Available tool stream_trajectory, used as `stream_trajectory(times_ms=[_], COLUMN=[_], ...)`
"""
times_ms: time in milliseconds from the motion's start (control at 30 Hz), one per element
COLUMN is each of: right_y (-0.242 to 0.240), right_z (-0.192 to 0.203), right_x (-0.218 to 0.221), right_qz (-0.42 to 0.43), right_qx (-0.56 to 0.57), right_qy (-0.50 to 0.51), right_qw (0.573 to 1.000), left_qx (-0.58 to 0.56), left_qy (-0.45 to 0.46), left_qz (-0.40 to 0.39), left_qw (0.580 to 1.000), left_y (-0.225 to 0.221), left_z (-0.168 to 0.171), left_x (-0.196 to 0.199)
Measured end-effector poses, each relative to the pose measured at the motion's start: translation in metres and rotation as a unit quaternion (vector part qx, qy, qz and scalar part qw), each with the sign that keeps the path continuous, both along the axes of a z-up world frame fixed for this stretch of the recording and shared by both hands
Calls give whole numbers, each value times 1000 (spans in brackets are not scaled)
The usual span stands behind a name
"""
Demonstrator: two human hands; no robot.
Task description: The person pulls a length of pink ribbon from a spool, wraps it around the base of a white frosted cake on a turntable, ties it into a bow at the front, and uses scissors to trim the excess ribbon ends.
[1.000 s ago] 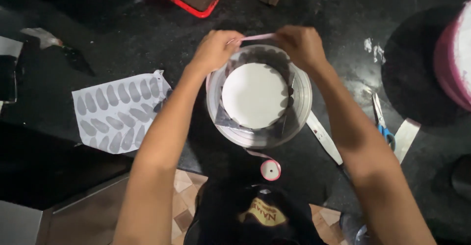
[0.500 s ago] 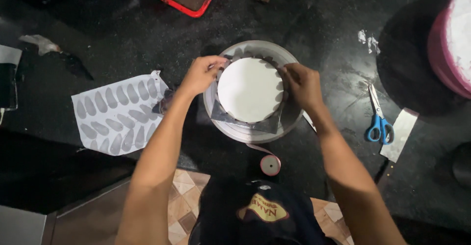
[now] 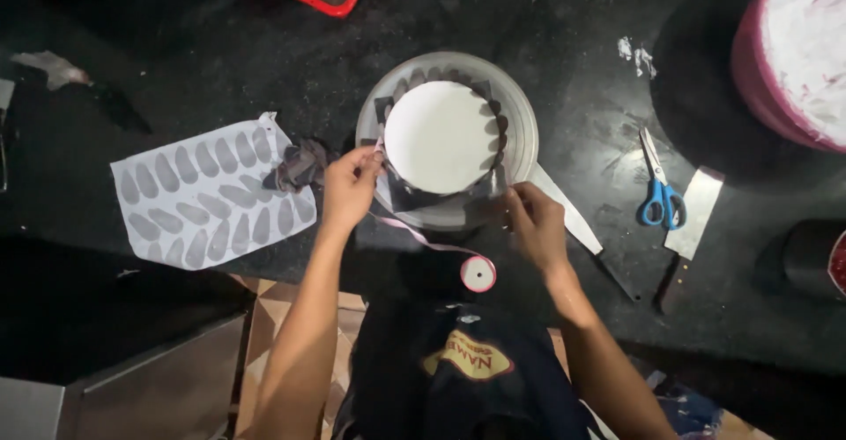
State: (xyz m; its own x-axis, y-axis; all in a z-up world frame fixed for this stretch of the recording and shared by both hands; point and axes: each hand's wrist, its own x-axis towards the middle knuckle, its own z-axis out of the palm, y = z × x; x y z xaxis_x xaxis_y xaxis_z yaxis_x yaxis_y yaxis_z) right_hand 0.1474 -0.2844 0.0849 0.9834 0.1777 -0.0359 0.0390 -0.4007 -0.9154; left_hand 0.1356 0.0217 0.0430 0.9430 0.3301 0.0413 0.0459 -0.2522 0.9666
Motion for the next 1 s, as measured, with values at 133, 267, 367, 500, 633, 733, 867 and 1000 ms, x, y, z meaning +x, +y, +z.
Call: stream_trajectory(times_ms=[133, 267, 367, 500, 633, 733, 867, 1000], right_y=[2, 8, 11, 15, 19, 20, 14, 17], right_z=[-7, 0, -4, -16, -16, -19, -44, -44], right_x=[-15, -28, -34, -36, -32, -28, -23, -23], right_qz=[-15, 47, 33, 42, 51, 47, 60, 86], right_qx=[-8, 6, 10, 38, 47, 8, 5, 24], right_qy=[-30, -73, -23, -34, -15, 1, -19, -95], right_qw=[999, 996, 999, 998, 997, 999, 998, 991], left_qx=[-37, -53, -107, -109, -101, -84, -44, -16], left_qy=[-29, -39, -62, -45, -9, -2, -21, -60], left_qz=[55, 87, 77, 86, 66, 53, 36, 21], left_qw=[997, 994, 989, 989, 993, 995, 998, 998], left_y=[-19, -31, -45, -72, -98, -109, -113, -123], left_z=[-4, -5, -15, -6, 11, 22, 28, 22], left_x=[-7, -20, -33, -59, -87, -98, -104, -112])
